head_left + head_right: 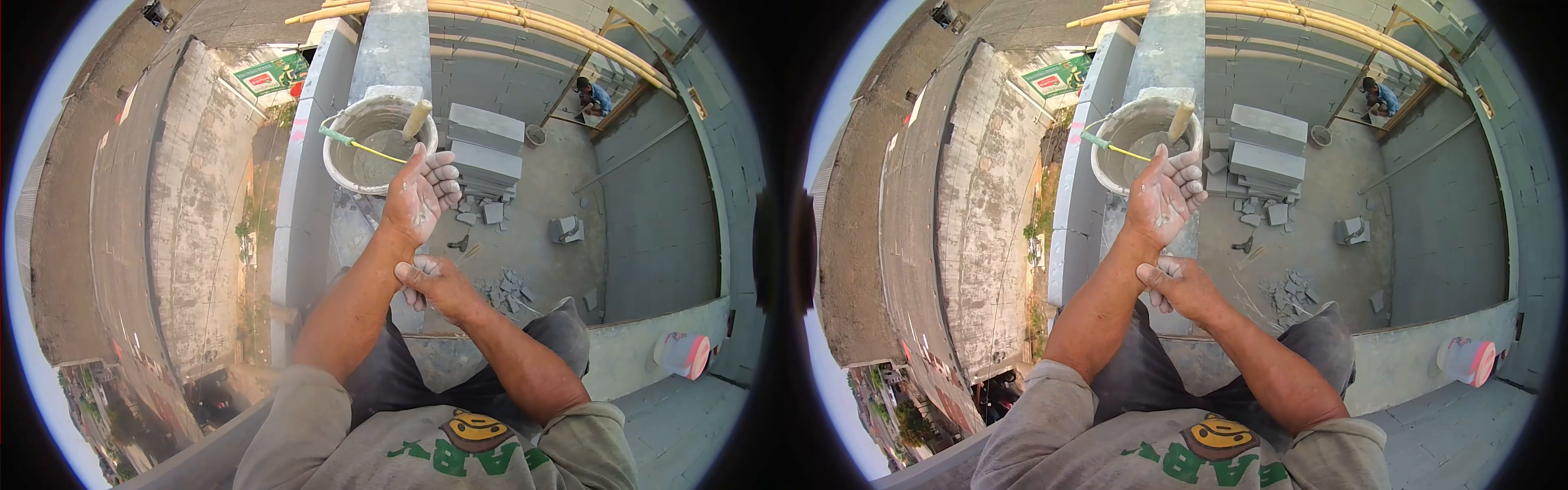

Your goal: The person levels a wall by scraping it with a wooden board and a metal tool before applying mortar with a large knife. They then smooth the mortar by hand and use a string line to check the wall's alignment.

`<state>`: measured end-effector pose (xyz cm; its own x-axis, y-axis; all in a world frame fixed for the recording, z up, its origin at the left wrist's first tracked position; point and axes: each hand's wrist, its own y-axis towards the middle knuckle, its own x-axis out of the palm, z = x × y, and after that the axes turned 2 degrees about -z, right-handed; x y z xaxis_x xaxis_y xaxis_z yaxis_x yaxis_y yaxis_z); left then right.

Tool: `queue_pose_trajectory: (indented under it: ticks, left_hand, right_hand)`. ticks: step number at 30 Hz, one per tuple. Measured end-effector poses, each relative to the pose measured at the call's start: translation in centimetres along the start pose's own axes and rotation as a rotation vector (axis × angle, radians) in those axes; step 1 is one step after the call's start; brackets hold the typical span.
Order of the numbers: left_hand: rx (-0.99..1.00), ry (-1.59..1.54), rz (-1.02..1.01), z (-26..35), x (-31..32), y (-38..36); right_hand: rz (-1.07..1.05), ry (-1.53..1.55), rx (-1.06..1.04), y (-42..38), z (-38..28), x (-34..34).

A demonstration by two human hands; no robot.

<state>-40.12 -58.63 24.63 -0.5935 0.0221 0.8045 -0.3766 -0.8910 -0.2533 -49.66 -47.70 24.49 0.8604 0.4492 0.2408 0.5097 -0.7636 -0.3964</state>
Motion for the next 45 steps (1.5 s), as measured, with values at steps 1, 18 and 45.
queue_pose_trajectory:
  ticks: [1,18,45]
  left_hand:
    - [0.003,-0.001,0.010,0.0,0.0,-0.1]
    - [0.141,0.614,0.133,-1.0,0.7,0.1]
    - [-0.089,0.243,0.046,-1.1,-0.6,0.8]
  right_hand:
    - [0.013,0.003,-0.019,-0.1,0.0,0.0]
    - [0.090,-0.123,-0.061,0.2,1.0,-0.6]
    - [0.027,-0.087,-0.030,0.0,0.8,-0.4]
